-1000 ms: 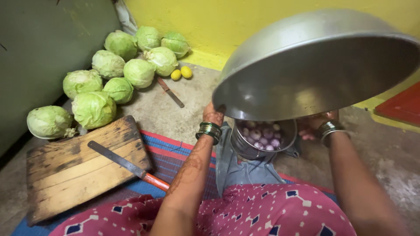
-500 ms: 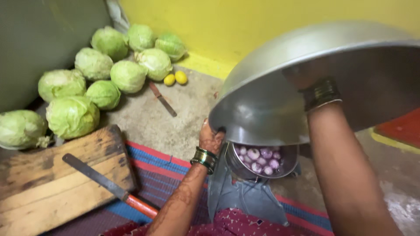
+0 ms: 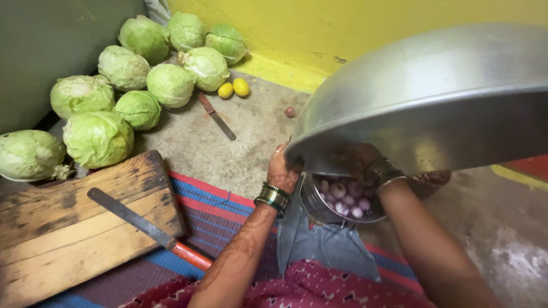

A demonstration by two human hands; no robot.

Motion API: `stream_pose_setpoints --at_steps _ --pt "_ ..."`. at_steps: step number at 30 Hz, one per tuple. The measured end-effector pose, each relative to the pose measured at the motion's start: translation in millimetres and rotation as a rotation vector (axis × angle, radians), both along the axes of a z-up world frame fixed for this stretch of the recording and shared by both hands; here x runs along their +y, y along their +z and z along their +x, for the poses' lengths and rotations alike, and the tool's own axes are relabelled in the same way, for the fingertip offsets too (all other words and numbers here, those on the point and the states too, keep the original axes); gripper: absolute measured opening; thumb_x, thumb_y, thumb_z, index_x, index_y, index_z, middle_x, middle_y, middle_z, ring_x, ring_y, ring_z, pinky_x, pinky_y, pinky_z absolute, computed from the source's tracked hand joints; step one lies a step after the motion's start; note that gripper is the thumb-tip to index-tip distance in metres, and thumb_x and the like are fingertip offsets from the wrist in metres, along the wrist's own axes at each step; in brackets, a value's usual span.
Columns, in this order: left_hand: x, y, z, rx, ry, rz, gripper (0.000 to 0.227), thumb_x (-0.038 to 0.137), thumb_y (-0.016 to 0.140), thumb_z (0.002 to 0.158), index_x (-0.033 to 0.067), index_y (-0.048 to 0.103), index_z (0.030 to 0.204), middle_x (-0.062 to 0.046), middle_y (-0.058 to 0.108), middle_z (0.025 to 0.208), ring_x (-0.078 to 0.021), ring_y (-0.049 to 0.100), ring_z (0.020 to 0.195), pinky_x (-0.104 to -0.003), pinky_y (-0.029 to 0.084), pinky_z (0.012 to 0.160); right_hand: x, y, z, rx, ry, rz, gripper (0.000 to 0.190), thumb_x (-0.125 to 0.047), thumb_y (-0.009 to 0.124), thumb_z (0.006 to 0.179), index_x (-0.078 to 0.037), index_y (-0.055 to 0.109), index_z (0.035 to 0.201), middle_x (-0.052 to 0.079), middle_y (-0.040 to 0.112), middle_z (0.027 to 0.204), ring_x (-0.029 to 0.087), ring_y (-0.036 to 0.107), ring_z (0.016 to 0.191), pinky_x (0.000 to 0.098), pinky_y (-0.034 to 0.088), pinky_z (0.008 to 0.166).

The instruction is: The person washes several small red onions in a pot of water by hand, then transfers them one at a time into a large silver bowl.

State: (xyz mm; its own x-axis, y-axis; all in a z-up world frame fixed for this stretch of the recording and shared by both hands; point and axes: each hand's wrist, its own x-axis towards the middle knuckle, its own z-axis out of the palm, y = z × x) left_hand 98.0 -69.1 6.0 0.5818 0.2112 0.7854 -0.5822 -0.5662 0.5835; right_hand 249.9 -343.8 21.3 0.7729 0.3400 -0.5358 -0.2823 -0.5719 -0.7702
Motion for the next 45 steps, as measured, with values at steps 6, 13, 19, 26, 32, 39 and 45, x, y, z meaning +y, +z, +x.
stream_pose_setpoints --at_steps 6,13,19,26,32,39,45 --pt "-4 12 -4 0.656 -0.184 -0.392 0.032 0.017 0.072 0.088 0.0087 0.072 0.119 -0.009 0.078 0.107 -0.0191 0.074 0.099 -0.031 0.058 0.089 -56 29 -49 -0.077 -0.097 -0.147 0.035 -0.019 0.06 0.103 -0.008 0.079 0.13 0.003 0.067 0.088 0.011 0.047 0.056 0.0277 0.036 0.047" --pt "-3 -3 1 0.448 -0.434 -0.609 0.045 0.006 0.057 0.102 0.0065 0.056 0.147 -0.009 0.069 0.135 -0.015 0.066 0.119 -0.028 0.052 0.101 -131 84 -20 -0.326 -0.446 0.11 0.035 -0.02 0.057 0.104 -0.007 0.076 0.13 0.005 0.067 0.094 0.01 0.048 0.055 0.0257 0.036 0.045" --pt "-2 -24 25 0.372 -0.388 -0.293 0.04 0.004 0.058 0.098 0.0035 0.059 0.138 -0.009 0.07 0.131 -0.0163 0.069 0.118 -0.028 0.055 0.101 -93 68 6 -0.303 -0.422 0.292 0.035 -0.02 0.054 0.105 -0.007 0.074 0.131 0.006 0.067 0.099 0.009 0.048 0.054 0.0239 0.035 0.043" --pt "-2 -14 23 0.638 -0.032 -0.036 0.018 0.017 0.071 0.094 0.0096 0.077 0.11 -0.015 0.077 0.098 -0.0343 0.072 0.09 -0.04 0.057 0.078 -13 3 -31 -0.059 -0.09 -0.123 0.036 -0.021 0.051 0.105 -0.006 0.071 0.131 0.007 0.068 0.105 0.009 0.048 0.053 0.0219 0.035 0.041" --pt "-6 -29 25 0.504 -0.089 -0.362 0.026 0.01 0.068 0.08 0.0074 0.07 0.106 -0.017 0.074 0.083 -0.0331 0.07 0.073 -0.04 0.055 0.066 -69 49 -46 -0.155 -0.128 -0.235 0.036 -0.021 0.048 0.106 -0.006 0.069 0.131 0.008 0.068 0.11 0.008 0.048 0.052 0.0202 0.035 0.039" --pt "-5 -17 21 0.395 -0.161 -0.413 0.021 0.005 0.061 0.083 0.0061 0.067 0.104 -0.007 0.071 0.079 -0.0192 0.065 0.065 -0.032 0.052 0.06 -126 122 0 -0.425 -0.46 0.035 0.037 -0.022 0.045 0.107 -0.005 0.066 0.132 0.009 0.069 0.116 0.007 0.048 0.05 0.0182 0.034 0.037" --pt "-6 -23 24 0.586 -0.154 -0.402 0.006 0.009 0.063 0.083 0.0052 0.066 0.086 -0.008 0.06 0.059 -0.0192 0.057 0.052 -0.034 0.046 0.05 -89 78 -29 -0.275 -0.659 0.378 0.037 -0.022 0.042 0.107 -0.004 0.063 0.132 0.01 0.069 0.121 0.006 0.049 0.049 0.0165 0.034 0.035"
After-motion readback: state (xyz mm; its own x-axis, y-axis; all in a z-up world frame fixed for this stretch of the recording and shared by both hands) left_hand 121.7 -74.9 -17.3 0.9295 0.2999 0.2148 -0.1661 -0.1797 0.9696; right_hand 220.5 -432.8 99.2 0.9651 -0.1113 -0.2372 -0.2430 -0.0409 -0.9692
